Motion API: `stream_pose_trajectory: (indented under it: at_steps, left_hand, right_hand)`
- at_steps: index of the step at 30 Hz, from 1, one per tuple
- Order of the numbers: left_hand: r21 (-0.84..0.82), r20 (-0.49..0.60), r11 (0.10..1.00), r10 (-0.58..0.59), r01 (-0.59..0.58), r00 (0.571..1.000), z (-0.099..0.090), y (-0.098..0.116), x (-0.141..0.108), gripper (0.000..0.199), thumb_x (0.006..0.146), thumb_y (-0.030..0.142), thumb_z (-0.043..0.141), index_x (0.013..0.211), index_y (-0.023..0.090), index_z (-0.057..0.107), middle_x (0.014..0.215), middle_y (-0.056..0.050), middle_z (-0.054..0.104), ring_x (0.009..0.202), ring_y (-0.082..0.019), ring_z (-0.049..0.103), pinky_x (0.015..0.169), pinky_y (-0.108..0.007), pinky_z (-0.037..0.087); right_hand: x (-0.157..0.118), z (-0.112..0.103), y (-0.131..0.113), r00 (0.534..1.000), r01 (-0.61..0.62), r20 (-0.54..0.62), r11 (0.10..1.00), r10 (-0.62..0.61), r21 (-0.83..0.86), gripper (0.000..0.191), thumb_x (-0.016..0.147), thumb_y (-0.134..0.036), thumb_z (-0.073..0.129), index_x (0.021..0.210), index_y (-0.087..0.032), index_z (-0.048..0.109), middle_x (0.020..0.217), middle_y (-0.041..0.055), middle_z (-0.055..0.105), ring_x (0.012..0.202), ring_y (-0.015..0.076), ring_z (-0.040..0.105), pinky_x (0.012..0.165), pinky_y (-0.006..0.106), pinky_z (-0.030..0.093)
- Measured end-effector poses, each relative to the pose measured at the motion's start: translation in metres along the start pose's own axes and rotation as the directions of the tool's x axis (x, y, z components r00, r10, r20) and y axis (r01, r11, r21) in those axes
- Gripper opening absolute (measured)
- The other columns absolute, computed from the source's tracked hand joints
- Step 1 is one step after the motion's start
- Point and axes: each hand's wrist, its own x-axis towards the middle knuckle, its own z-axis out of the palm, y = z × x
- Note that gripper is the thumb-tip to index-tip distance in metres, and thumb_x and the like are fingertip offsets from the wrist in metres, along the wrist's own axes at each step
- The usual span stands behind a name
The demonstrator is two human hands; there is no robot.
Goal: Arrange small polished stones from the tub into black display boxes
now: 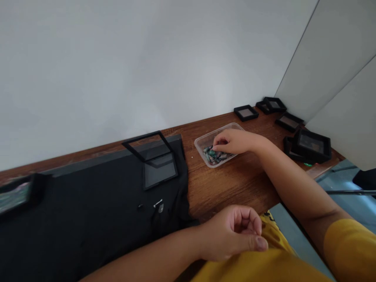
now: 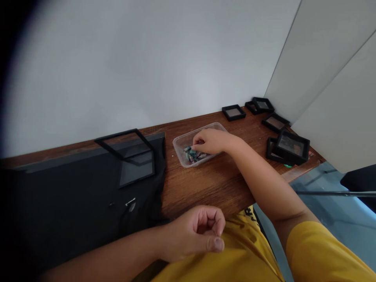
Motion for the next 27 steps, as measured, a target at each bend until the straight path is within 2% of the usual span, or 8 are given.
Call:
stream_pose_trajectory:
  at_steps: [4, 8, 12, 14, 16, 19, 22, 27]
  left_hand:
    - [0.011, -0.023, 1.0, 0.007, -0.007, 1.0, -0.001, 0.0, 0.001, 0.077, 0.05, 0.08, 0.088, 0.072, 0.019, 0.047, 0.059, 0.012, 0.045, 0.055, -0.004, 0.034, 0.054, -0.023, 0.025]
    - [-0.007, -0.02, 1.0, 0.003, -0.003, 1.0, -0.004, -0.001, 0.001, 0.076, 0.052, 0.081, 0.087, 0.075, 0.019, 0.048, 0.063, 0.009, 0.053, 0.058, -0.004, 0.04, 0.057, -0.022, 0.029]
    - [0.018, 0.015, 1.0, 0.002, -0.002, 1.0, -0.006, 0.0, 0.001, 0.073, 0.055, 0.078, 0.089, 0.075, 0.019, 0.051, 0.061, 0.011, 0.046, 0.056, -0.004, 0.034, 0.06, -0.023, 0.03]
    - [0.027, 0.028, 1.0, 0.001, -0.001, 1.0, -0.006, 0.0, 0.001, 0.073, 0.057, 0.08, 0.087, 0.076, 0.019, 0.052, 0.062, 0.011, 0.047, 0.057, -0.005, 0.037, 0.062, -0.023, 0.032]
    - [0.016, 0.032, 1.0, 0.002, -0.003, 0.999, -0.007, 0.001, 0.001, 0.074, 0.058, 0.082, 0.084, 0.077, 0.018, 0.052, 0.066, 0.009, 0.051, 0.06, -0.005, 0.041, 0.063, -0.023, 0.034]
    - [0.001, 0.044, 1.0, 0.018, -0.018, 0.999, -0.008, 0.0, 0.001, 0.072, 0.058, 0.078, 0.088, 0.076, 0.018, 0.051, 0.064, 0.01, 0.049, 0.058, -0.005, 0.038, 0.063, -0.023, 0.034]
    - [-0.015, 0.036, 0.999, 0.05, -0.049, 0.998, -0.01, 0.0, 0.001, 0.071, 0.065, 0.082, 0.081, 0.074, 0.018, 0.051, 0.063, 0.008, 0.051, 0.058, -0.005, 0.041, 0.061, -0.023, 0.033]
    - [-0.024, 0.057, 0.997, 0.073, -0.071, 0.996, -0.011, 0.0, 0.002, 0.073, 0.06, 0.082, 0.084, 0.072, 0.017, 0.053, 0.064, 0.007, 0.051, 0.057, -0.004, 0.038, 0.06, -0.023, 0.032]
  right_hand:
    - [0.003, 0.006, -0.001, 1.0, 0.001, -0.029, 0.999, -0.002, -0.037, 0.031, 0.102, -0.036, 0.056, 0.093, -0.016, 0.077, 0.082, 0.0027, 0.072, 0.069, 0.0128, 0.055, 0.066, 0.028, 0.035]
    - [0.005, 0.008, -0.002, 0.999, -0.004, -0.037, 0.998, 0.002, -0.063, 0.023, 0.096, -0.034, 0.067, 0.103, -0.016, 0.08, 0.088, 0.0038, 0.074, 0.072, 0.0131, 0.056, 0.068, 0.027, 0.035]
    - [0.005, 0.008, -0.003, 0.999, -0.02, -0.029, 0.995, 0.017, -0.095, 0.025, 0.087, -0.034, 0.078, 0.107, -0.018, 0.082, 0.086, 0.002, 0.071, 0.069, 0.0126, 0.054, 0.065, 0.028, 0.035]
    - [0.005, 0.007, -0.003, 1.0, -0.029, -0.013, 0.995, 0.028, -0.091, 0.027, 0.084, -0.034, 0.081, 0.106, -0.019, 0.082, 0.081, 0.0005, 0.068, 0.067, 0.0121, 0.053, 0.065, 0.028, 0.034]
    - [0.005, 0.007, -0.004, 0.999, -0.032, -0.01, 0.996, 0.031, -0.08, 0.026, 0.082, -0.033, 0.083, 0.104, -0.018, 0.083, 0.078, -0.0006, 0.066, 0.066, 0.0118, 0.052, 0.064, 0.028, 0.034]
    - [0.005, 0.008, -0.004, 1.0, -0.014, -0.02, 0.998, 0.012, -0.065, 0.02, 0.082, -0.029, 0.083, 0.099, -0.017, 0.083, 0.076, -0.001, 0.065, 0.067, 0.0117, 0.053, 0.064, 0.028, 0.035]
    - [0.005, 0.009, -0.004, 0.999, 0.003, -0.032, 0.999, -0.005, -0.051, 0.012, 0.083, -0.023, 0.079, 0.093, -0.017, 0.081, 0.076, -0.0012, 0.065, 0.067, 0.0115, 0.052, 0.064, 0.028, 0.035]
    - [0.006, 0.009, -0.002, 0.998, 0.021, -0.055, 0.998, -0.023, -0.052, 0.006, 0.083, -0.02, 0.077, 0.087, -0.017, 0.079, 0.075, -0.0016, 0.064, 0.067, 0.011, 0.052, 0.064, 0.028, 0.034]
